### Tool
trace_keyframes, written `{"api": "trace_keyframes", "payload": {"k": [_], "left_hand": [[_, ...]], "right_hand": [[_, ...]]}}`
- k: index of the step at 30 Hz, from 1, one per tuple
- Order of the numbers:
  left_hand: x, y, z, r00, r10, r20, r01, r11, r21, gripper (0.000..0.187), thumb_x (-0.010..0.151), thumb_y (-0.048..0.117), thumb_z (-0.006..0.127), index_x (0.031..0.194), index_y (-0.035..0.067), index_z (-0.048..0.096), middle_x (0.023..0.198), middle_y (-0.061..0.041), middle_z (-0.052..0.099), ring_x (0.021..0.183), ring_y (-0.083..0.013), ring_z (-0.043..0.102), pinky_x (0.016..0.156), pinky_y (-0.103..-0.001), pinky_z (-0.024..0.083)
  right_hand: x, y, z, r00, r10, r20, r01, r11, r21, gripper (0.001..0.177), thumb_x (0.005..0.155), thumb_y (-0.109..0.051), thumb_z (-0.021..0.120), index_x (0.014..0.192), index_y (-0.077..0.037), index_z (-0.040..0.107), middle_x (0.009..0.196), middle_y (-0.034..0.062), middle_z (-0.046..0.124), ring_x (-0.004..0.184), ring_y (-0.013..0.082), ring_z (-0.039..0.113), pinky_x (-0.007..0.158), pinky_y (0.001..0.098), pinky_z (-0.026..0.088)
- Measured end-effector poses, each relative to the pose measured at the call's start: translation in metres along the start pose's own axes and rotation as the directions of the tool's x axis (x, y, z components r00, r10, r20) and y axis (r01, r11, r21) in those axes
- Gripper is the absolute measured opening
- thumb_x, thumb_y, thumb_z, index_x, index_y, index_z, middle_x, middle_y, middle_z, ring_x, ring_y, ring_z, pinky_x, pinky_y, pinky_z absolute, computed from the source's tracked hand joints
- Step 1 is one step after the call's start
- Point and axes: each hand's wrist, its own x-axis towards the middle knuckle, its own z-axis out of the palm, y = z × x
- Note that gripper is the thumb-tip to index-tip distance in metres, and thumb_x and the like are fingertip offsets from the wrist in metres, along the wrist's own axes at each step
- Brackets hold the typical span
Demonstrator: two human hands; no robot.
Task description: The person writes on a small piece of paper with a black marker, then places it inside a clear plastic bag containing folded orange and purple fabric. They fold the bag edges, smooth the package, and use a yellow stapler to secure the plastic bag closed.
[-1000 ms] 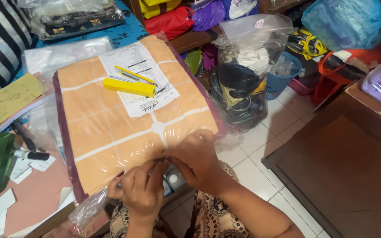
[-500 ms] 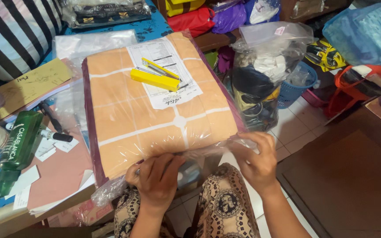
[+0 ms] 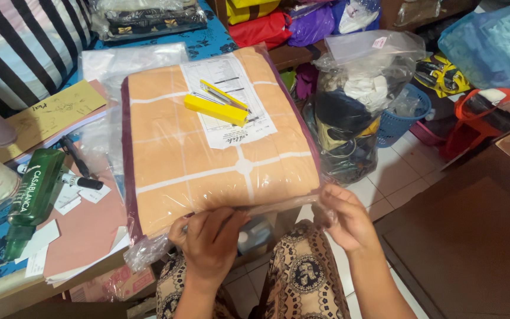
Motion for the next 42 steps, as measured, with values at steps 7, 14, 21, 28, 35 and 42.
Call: {"api": "trace_keyframes", "payload": {"k": [7, 14, 21, 28, 35, 42], "left_hand": [[-0.009, -0.001, 0.007, 0.999, -0.05, 0.009, 0.051, 0.993, -0.105, 0.02, 0.082, 0.032, 0.087, 0.095, 0.021, 0.075, 0.103, 0.009, 0.069, 0.097, -0.0118, 0.056, 0.099, -0.035, 0.025], [-0.029, 0.041, -0.001, 0.999, -0.027, -0.039, 0.015, 0.958, -0.286, 0.014, 0.086, 0.024, 0.081, 0.093, 0.023, 0.069, 0.099, 0.006, 0.066, 0.091, -0.0106, 0.055, 0.098, -0.044, 0.041], [-0.053, 0.071, 0.049, 0.653, -0.353, 0.67, 0.735, 0.08, -0.674, 0.026, 0.095, 0.015, 0.061, 0.113, -0.001, 0.071, 0.112, -0.013, 0.074, 0.109, -0.0254, 0.069, 0.099, -0.038, 0.053], [-0.013, 0.074, 0.078, 0.532, 0.007, 0.847, 0.788, -0.37, -0.492, 0.034, 0.099, 0.02, 0.053, 0.125, 0.002, 0.065, 0.129, -0.01, 0.067, 0.126, -0.0186, 0.06, 0.11, -0.031, 0.045], [0.001, 0.079, 0.082, 0.39, -0.023, 0.921, 0.643, -0.709, -0.29, 0.028, 0.091, 0.014, 0.067, 0.111, -0.004, 0.071, 0.118, -0.016, 0.073, 0.113, -0.0241, 0.066, 0.102, -0.036, 0.05], [-0.027, 0.103, 0.093, 0.266, -0.25, 0.931, 0.498, -0.791, -0.355, 0.02, 0.088, 0.004, 0.075, 0.107, 0.0, 0.07, 0.098, -0.01, 0.072, 0.087, -0.0207, 0.062, 0.075, -0.034, 0.046]], "right_hand": [[-0.006, 0.033, 0.007, 0.954, 0.259, 0.151, -0.271, 0.526, 0.806, 0.028, 0.108, -0.027, 0.059, 0.091, -0.004, 0.058, 0.077, 0.0003, 0.061, 0.069, 0.0121, 0.061, 0.07, 0.0246, 0.057], [-0.015, 0.035, 0.039, 0.951, 0.307, 0.028, -0.15, 0.38, 0.913, 0.021, 0.098, -0.022, 0.066, 0.088, -0.005, 0.06, 0.077, 0.0, 0.062, 0.068, 0.0122, 0.064, 0.065, 0.0256, 0.057], [-0.029, 0.041, 0.04, 0.962, 0.271, 0.02, -0.092, 0.255, 0.963, 0.009, 0.095, -0.01, 0.064, 0.096, -0.002, 0.061, 0.084, 0.0039, 0.068, 0.074, 0.0134, 0.068, 0.068, 0.0258, 0.061], [-0.035, 0.05, 0.026, 0.919, 0.378, 0.117, -0.18, 0.134, 0.975, 0.014, 0.097, -0.008, 0.062, 0.105, 0.002, 0.065, 0.098, 0.0114, 0.073, 0.084, 0.0204, 0.075, 0.076, 0.0292, 0.065], [-0.043, 0.046, 0.034, 0.938, 0.3, 0.177, -0.219, 0.115, 0.969, 0.025, 0.104, -0.015, 0.051, 0.116, 0.004, 0.062, 0.109, 0.0159, 0.071, 0.097, 0.0261, 0.071, 0.084, 0.0345, 0.061], [-0.055, 0.059, 0.011, 0.977, 0.047, -0.206, 0.06, 0.875, 0.48, 0.04, 0.103, -0.013, 0.054, 0.138, 0.007, 0.053, 0.118, 0.0185, 0.067, 0.098, 0.026, 0.068, 0.08, 0.0359, 0.057]]}}
